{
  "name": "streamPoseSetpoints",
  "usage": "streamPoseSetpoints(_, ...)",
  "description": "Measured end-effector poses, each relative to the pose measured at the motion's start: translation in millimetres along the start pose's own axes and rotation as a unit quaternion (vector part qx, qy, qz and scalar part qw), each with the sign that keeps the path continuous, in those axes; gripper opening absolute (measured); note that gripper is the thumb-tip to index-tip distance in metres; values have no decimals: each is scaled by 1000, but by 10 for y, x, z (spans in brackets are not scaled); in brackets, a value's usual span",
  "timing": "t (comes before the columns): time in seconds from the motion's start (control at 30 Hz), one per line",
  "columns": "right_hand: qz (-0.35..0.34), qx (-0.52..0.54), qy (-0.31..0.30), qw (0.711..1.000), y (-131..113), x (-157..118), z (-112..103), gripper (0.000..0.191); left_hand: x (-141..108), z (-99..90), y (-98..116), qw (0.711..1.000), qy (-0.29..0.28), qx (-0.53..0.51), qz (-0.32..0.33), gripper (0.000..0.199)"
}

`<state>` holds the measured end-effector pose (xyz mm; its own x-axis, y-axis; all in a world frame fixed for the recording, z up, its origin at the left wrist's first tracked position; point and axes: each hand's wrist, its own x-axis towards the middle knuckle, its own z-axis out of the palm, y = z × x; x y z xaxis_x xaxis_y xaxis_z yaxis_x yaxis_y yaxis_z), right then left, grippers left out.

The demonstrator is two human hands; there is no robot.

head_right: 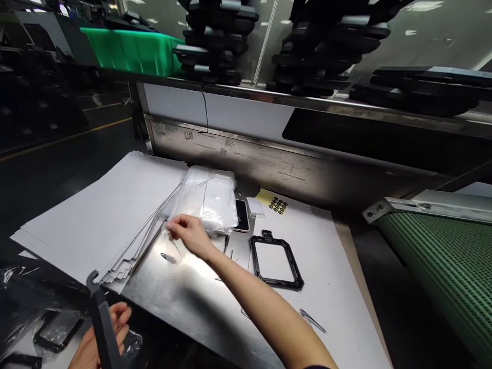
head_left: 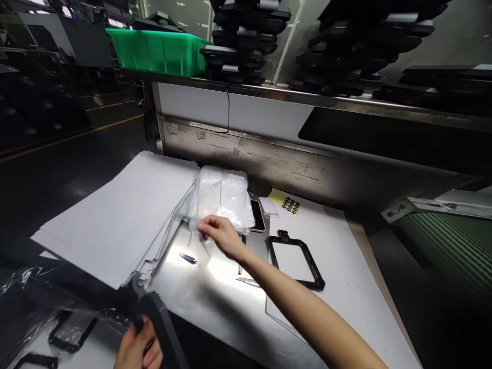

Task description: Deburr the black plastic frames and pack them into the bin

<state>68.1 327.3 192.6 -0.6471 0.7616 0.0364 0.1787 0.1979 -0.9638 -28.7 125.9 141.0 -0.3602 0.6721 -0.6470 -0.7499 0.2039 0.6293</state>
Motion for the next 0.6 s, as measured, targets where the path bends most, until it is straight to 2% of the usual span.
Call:
streamPoseSetpoints(0.1,13,46,-44,998,-220,-477,265,15,-97,277,55,995,-71,13,64,44)
streamPoseSetpoints(0.17,16,66,-77,995,-311,-749,388,16,-159,376,53,994,-80,31,75,41)
streamPoseSetpoints(0.27,50,136,-131,981,-321,-1011,500,20,-236,389,10,993,-69,61,72,33)
streamPoseSetpoints(0.37,88,233,-146,957,-223,-1103,565,23,-307,305,-6,993,-77,44,80,36)
streamPoseSetpoints(0.43,104,302,-100,942,-156,-1104,566,25,-358,201,19,994,-69,1,83,34)
streamPoseSetpoints(0.5,123,397,-38,909,-109,-1086,523,27,-400,45,59,995,-43,-46,82,32)
streamPoseSetpoints(0.6,148,491,-19,858,-68,-1069,432,33,-432,-266,93,992,20,-106,68,33)
